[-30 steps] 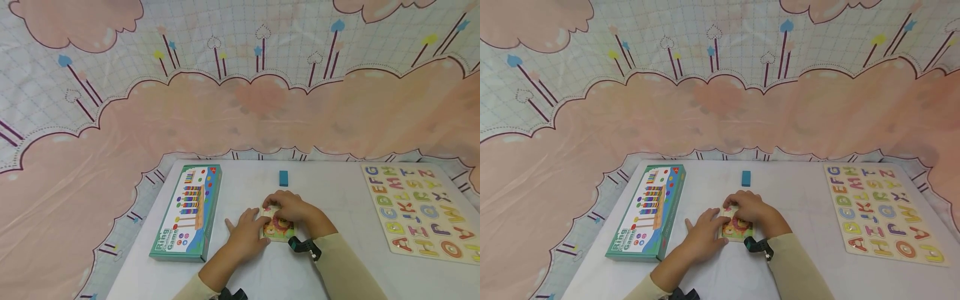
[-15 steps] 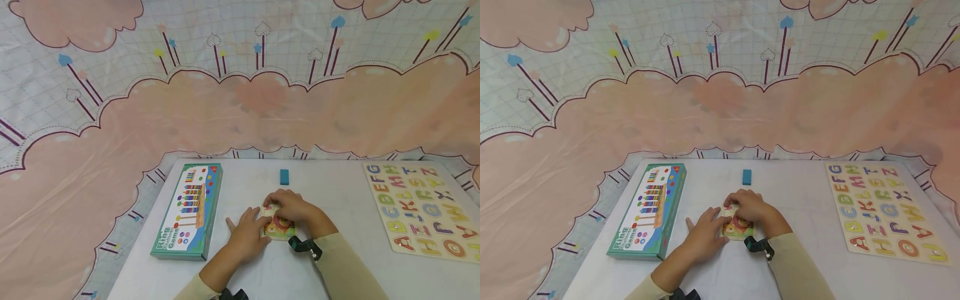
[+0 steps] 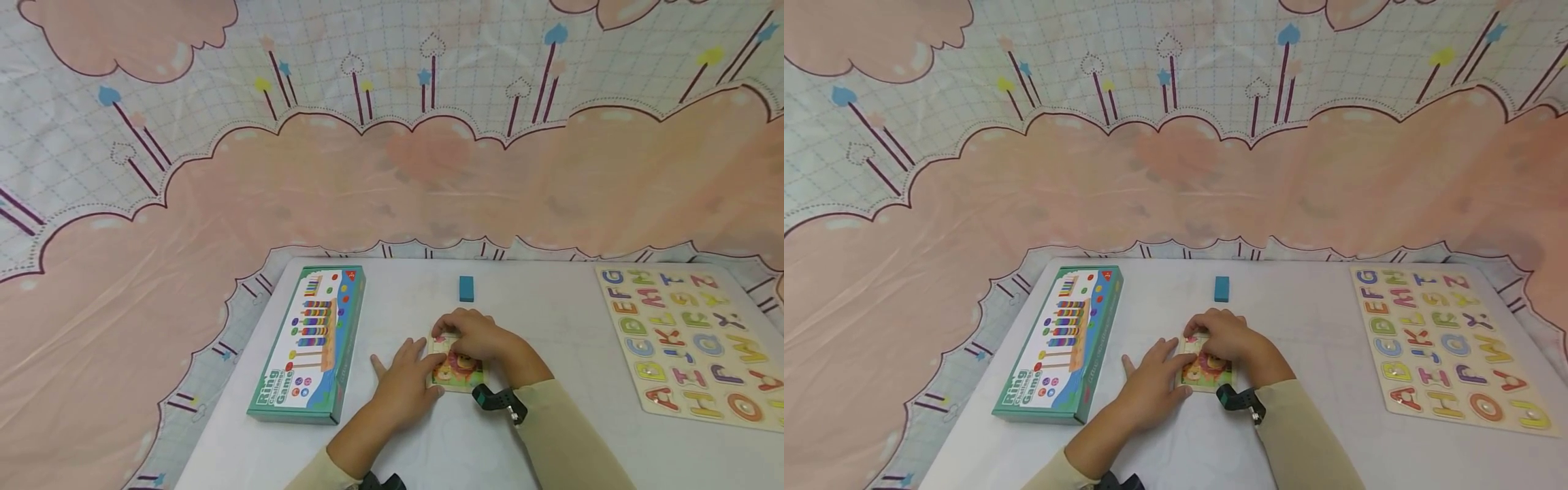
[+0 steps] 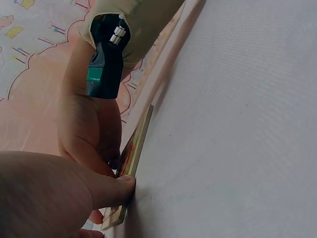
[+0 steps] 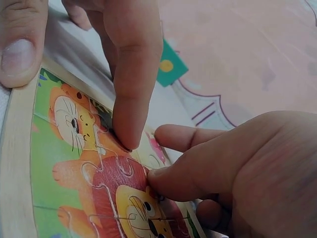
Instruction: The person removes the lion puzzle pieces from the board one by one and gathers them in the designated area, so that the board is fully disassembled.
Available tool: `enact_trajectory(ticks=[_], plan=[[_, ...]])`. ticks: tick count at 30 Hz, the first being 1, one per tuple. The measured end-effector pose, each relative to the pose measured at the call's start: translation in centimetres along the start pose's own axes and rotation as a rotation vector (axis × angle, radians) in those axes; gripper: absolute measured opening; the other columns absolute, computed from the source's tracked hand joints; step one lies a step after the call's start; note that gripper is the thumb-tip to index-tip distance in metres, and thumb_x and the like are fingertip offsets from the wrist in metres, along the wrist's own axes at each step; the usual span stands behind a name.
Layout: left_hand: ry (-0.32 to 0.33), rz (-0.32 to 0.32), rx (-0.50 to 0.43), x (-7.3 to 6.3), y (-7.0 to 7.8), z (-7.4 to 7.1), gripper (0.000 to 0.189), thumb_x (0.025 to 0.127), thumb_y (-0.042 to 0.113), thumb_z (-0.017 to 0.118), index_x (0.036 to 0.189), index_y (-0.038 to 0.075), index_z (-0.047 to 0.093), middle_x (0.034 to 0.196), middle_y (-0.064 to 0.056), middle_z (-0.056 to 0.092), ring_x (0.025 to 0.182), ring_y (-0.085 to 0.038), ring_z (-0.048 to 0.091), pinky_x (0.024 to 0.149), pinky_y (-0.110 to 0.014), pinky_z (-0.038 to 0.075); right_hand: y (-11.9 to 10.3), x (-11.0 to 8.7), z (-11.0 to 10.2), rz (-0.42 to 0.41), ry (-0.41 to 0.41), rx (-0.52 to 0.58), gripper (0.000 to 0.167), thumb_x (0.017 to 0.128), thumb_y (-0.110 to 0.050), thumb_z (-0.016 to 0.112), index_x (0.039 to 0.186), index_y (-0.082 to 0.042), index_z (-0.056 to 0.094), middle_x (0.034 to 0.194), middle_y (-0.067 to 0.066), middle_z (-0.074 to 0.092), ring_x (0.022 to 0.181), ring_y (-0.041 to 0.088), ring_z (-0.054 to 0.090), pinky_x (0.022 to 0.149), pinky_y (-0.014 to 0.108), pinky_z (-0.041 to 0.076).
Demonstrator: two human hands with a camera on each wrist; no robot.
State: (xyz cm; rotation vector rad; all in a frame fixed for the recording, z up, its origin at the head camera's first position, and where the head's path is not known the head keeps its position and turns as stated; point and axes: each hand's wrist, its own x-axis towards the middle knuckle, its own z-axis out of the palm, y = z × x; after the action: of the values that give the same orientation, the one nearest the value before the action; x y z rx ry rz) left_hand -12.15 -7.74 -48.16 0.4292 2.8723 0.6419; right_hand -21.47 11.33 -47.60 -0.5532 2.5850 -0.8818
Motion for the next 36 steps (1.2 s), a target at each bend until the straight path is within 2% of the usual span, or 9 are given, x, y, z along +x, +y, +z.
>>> enact_trajectory(ticks=[8, 17, 22, 26, 31, 36], plan=[[-0.005, 0.002, -0.002, -0.05, 0.04, -0.01, 0.053, 0.096, 0.031, 0.080, 0.147, 0.027, 0.067, 0.167, -0.013, 0.044, 0.159, -0.040, 0.028, 0.104, -0.094, 0.003, 0.15, -0.07, 0.10, 0.008, 0.010, 0.030, 0.038, 0.089, 0.002, 0.074, 0.113, -0.027, 0.075, 0.121, -0.003, 0.067, 0.120, 0.026, 0.052, 0.108, 0.062, 0.032], [-0.001, 0.004, 0.020, -0.03, -0.08, 0.02, 0.053, 0.096, 0.032, 0.080, 0.147, 0.028, 0.067, 0.167, -0.013, 0.044, 0.159, -0.040, 0.029, 0.104, -0.094, 0.004, -0.26, 0.05, 0.42, 0.014, 0.030, 0.069, 0.037, 0.088, 0.003, 0.073, 0.110, -0.027, 0.073, 0.108, -0.009, 0.069, 0.110, 0.021, 0.056, 0.103, 0.059, 0.034], [-0.003, 0.000, 0.017, -0.05, -0.06, 0.22, 0.053, 0.097, 0.033, 0.080, 0.148, 0.028, 0.067, 0.167, -0.012, 0.044, 0.159, -0.039, 0.029, 0.104, -0.094, 0.004, -0.23, 0.12, 0.55, 0.041, 0.038, 0.067, 0.037, 0.089, 0.002, 0.075, 0.108, -0.029, 0.073, 0.105, -0.010, 0.068, 0.108, 0.020, 0.058, 0.101, 0.058, 0.036], [-0.010, 0.002, 0.020, -0.10, -0.08, 0.26, 0.053, 0.097, 0.034, 0.079, 0.148, 0.029, 0.066, 0.167, -0.012, 0.044, 0.159, -0.039, 0.029, 0.104, -0.094, 0.004, -0.03, 0.08, 0.46, 0.025, 0.036, 0.075, 0.036, 0.090, 0.003, 0.074, 0.108, -0.028, 0.073, 0.103, -0.009, 0.068, 0.105, 0.019, 0.058, 0.101, 0.059, 0.035], [-0.011, 0.009, 0.030, -0.19, -0.09, 0.27, 0.052, 0.099, 0.035, 0.077, 0.149, 0.029, 0.066, 0.167, -0.012, 0.043, 0.159, -0.039, 0.028, 0.104, -0.094, 0.004, 0.19, -0.16, 0.20, -0.001, 0.032, 0.131, 0.029, 0.094, -0.001, 0.071, 0.109, -0.026, 0.072, 0.104, -0.007, 0.067, 0.098, 0.019, 0.059, 0.092, 0.050, 0.042], [-0.003, 0.016, 0.028, -0.24, -0.17, 0.28, 0.051, 0.099, 0.034, 0.077, 0.149, 0.029, 0.065, 0.168, -0.013, 0.043, 0.160, -0.039, 0.027, 0.105, -0.093, 0.004, 0.27, -0.26, 0.23, 0.009, 0.038, 0.192, 0.023, 0.098, -0.005, 0.071, 0.111, -0.025, 0.072, 0.105, -0.005, 0.068, 0.092, 0.019, 0.059, 0.076, 0.036, 0.051]])
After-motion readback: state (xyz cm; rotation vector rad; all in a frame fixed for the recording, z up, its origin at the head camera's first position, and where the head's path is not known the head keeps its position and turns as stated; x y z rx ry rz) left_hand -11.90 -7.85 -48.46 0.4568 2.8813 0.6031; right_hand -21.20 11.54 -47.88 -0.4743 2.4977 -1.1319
